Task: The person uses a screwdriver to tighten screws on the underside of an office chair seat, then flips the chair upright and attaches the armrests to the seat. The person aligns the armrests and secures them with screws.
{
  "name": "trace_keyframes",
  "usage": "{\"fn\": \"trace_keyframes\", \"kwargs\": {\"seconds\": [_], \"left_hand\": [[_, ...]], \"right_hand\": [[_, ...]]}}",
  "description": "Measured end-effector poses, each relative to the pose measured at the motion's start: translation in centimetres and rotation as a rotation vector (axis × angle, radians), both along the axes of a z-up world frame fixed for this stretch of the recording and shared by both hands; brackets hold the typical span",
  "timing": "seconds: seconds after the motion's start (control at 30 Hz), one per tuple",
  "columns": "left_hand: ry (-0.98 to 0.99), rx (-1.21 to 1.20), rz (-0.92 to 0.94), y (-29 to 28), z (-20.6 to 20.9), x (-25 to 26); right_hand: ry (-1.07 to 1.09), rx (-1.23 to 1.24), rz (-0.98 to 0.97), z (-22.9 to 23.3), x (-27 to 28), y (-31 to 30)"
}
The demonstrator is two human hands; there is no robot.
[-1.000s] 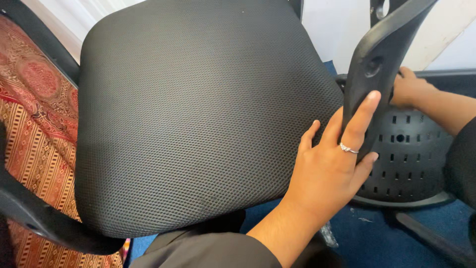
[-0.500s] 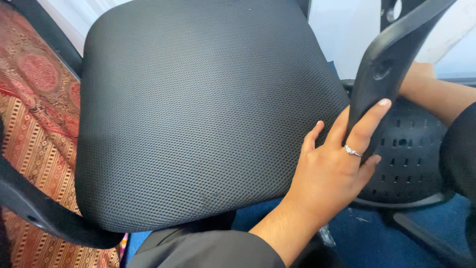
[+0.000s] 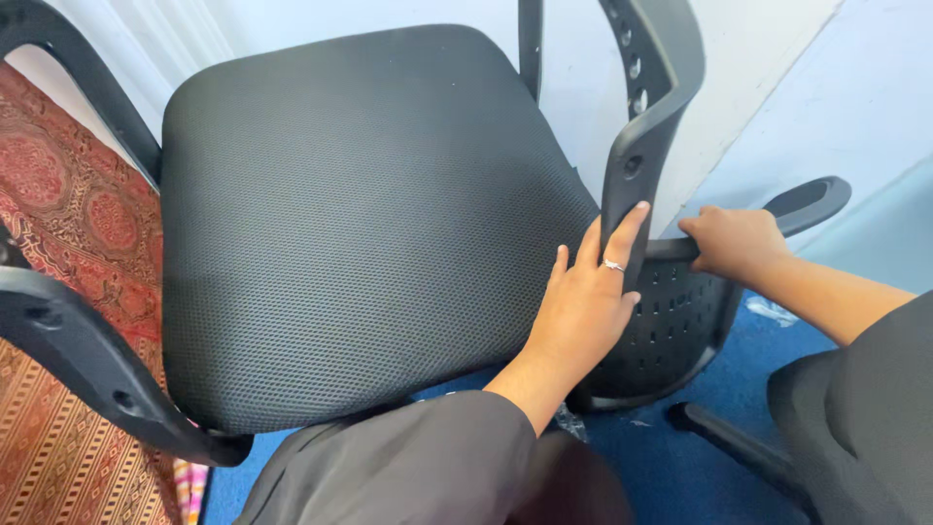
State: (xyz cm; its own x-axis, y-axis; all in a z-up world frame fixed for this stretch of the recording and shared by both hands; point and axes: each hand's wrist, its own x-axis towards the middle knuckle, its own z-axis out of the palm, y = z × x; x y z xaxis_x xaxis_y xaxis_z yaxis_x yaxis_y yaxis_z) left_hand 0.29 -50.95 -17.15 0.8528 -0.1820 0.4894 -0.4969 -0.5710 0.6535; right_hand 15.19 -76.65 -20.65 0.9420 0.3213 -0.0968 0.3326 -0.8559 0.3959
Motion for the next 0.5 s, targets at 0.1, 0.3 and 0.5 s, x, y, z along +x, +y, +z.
{"fn": "trace_keyframes", "kwargs": {"seconds": [0.1,0.3,0.5], "left_hand": [[0.1,0.04,0.024,-0.3,1.0,-1.0],[-0.004,0.016,0.118,-1.1,2.1,-3.7],[-0.142,0.023,0.114,-1.7,2.8,-5.1]], "right_hand": [[-0.053,-0.025,-0.038,4.0,-1.4,-2.7],[-0.156,0.189,-0.079,8.5,-3.6,-7.2],[-0.18,0.278,-0.153,12.0,-4.6,-9.4]]}}
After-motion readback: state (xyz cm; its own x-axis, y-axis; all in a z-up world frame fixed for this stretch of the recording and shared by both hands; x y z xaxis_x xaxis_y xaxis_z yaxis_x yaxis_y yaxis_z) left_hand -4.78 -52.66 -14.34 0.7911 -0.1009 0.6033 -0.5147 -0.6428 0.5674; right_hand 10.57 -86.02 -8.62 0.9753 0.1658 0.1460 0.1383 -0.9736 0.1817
